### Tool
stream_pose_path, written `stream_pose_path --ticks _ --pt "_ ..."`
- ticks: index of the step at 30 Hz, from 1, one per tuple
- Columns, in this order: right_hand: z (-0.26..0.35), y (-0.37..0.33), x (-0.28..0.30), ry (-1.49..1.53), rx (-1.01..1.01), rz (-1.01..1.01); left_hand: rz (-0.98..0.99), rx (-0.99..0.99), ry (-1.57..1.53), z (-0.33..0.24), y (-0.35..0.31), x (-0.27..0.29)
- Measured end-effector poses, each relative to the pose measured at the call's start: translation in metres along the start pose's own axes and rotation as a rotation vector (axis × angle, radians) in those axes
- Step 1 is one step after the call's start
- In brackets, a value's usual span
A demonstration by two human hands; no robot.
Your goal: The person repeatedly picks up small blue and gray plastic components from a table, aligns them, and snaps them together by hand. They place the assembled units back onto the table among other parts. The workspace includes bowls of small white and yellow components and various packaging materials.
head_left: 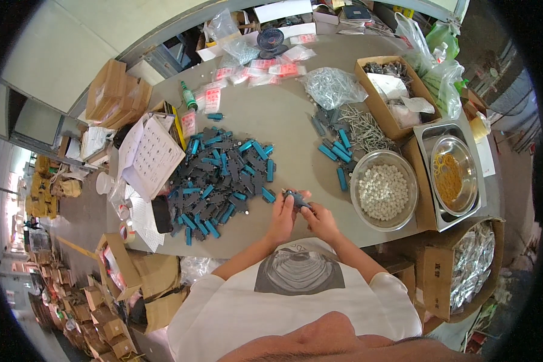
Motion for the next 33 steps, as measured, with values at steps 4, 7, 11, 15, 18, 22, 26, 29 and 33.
stream_pose_path --ticks 4,7,11,15,18,22,26,29,33 --pt "0.002 -0.001 0.003 0.148 0.141 -0.031 -0.005 0.007 -0.085 0.002 0.003 0.001" --pt "0.004 0.002 0.003 0.172 0.13 0.0 0.007 0.034 -0.146 0.0 0.005 -0.001" --pt "-0.001 0.006 -0.003 0.242 0.119 0.082 0.015 0.076 -0.215 0.001 0.006 0.0" --pt "0.012 0.0 0.007 0.225 0.147 -0.096 0.003 0.056 -0.189 0.003 0.008 0.005" --pt "0.025 -0.007 0.015 0.083 0.185 -0.189 -0.023 0.062 -0.135 0.005 0.006 0.005" --pt "0.007 -0.002 0.006 0.42 0.103 -0.11 -0.023 0.071 -0.116 0.005 0.007 0.003" --pt "0.003 -0.003 0.001 0.602 0.057 -0.091 -0.013 0.095 -0.182 0.001 0.007 -0.004" --pt "0.01 -0.006 0.0 0.611 0.045 -0.098 0.023 0.049 -0.22 -0.002 0.008 -0.007" --pt "0.013 -0.003 -0.001 0.259 0.097 -0.061 0.016 0.036 -0.162 -0.008 0.009 -0.004"
Point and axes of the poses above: each hand's wrist, its own y-axis towards the middle knuckle, its own x-axis out of the back of the hand, z = x × y, the point moved 10 cm from there along y, towards the middle knuckle, and after that the axes turned 7 degrees about z, right-handed, at the moved point
